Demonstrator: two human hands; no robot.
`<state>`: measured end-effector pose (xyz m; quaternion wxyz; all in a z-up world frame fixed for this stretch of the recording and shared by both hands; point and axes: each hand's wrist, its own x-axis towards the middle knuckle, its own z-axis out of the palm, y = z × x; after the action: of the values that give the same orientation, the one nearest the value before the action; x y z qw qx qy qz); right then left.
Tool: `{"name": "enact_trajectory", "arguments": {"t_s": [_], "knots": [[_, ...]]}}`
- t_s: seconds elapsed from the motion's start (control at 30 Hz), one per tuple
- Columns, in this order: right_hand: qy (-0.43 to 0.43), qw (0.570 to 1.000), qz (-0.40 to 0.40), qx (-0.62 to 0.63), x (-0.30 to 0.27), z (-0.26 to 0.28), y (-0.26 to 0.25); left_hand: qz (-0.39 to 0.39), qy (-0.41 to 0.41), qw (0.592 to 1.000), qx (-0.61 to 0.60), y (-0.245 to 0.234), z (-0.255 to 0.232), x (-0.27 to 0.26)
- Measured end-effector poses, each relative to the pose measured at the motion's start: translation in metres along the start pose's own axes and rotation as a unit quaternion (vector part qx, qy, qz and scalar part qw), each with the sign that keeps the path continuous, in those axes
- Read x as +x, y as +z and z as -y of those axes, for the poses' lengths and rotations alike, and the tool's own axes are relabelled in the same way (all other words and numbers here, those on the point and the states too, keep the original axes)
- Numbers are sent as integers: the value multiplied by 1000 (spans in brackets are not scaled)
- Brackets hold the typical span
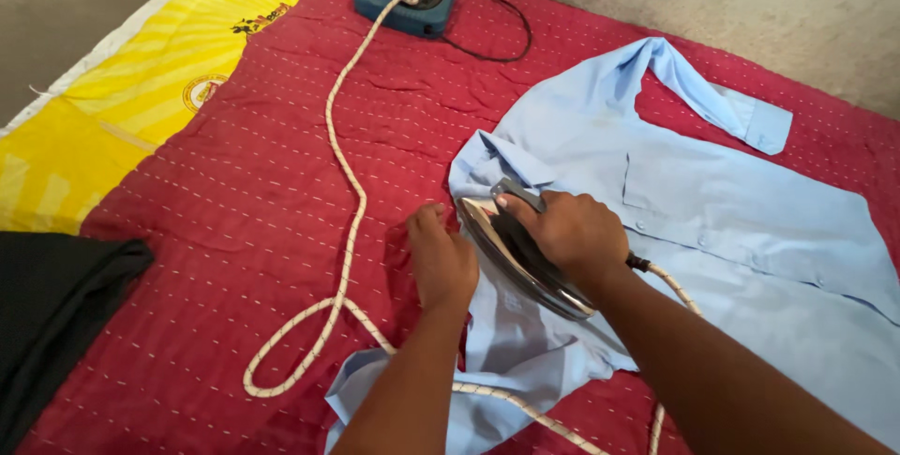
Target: The person irons a light blue shirt laid on a red patterned bedsheet. They use a corded electric iron to smooth the front, sleeves, and collar, adjusting the fabric with their hands between passes.
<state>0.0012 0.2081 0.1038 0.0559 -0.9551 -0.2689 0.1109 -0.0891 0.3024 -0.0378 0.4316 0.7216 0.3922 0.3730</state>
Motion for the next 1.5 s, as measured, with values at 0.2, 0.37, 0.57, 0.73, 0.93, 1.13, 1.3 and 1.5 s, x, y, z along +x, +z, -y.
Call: {"name": "enact_trajectory", "arguments": {"t_s": [0.2, 0.37, 0.57, 0.73, 0.93, 1.13, 1.3, 1.5], "knots": [[-28, 999, 17, -33, -5, -27, 6, 46, -166, 984, 52, 15, 18, 29], [-29, 994, 81, -61, -28, -68, -1, 97, -193, 975, 60, 22, 13, 50], [18, 995, 70, -67, -28, -74, -2, 81, -209, 973, 58, 35, 17, 66], [120, 991, 51, -8, 2, -51, 0, 66, -212, 972, 72, 38, 19, 63], [-1, 996, 90, -13, -7, -58, -4, 68, -203, 974, 80, 43, 18, 55], [-29, 990, 132, -37, -42, -92, -18, 41, -88, 988, 123, 37, 7, 44], [140, 988, 49, 53, -53, -121, -17, 41, 43, 992, 110, 34, -36, 10], [17, 995, 98, 18, -46, -170, -10, 174, 200, 958, 110, 79, -55, -19]]}}
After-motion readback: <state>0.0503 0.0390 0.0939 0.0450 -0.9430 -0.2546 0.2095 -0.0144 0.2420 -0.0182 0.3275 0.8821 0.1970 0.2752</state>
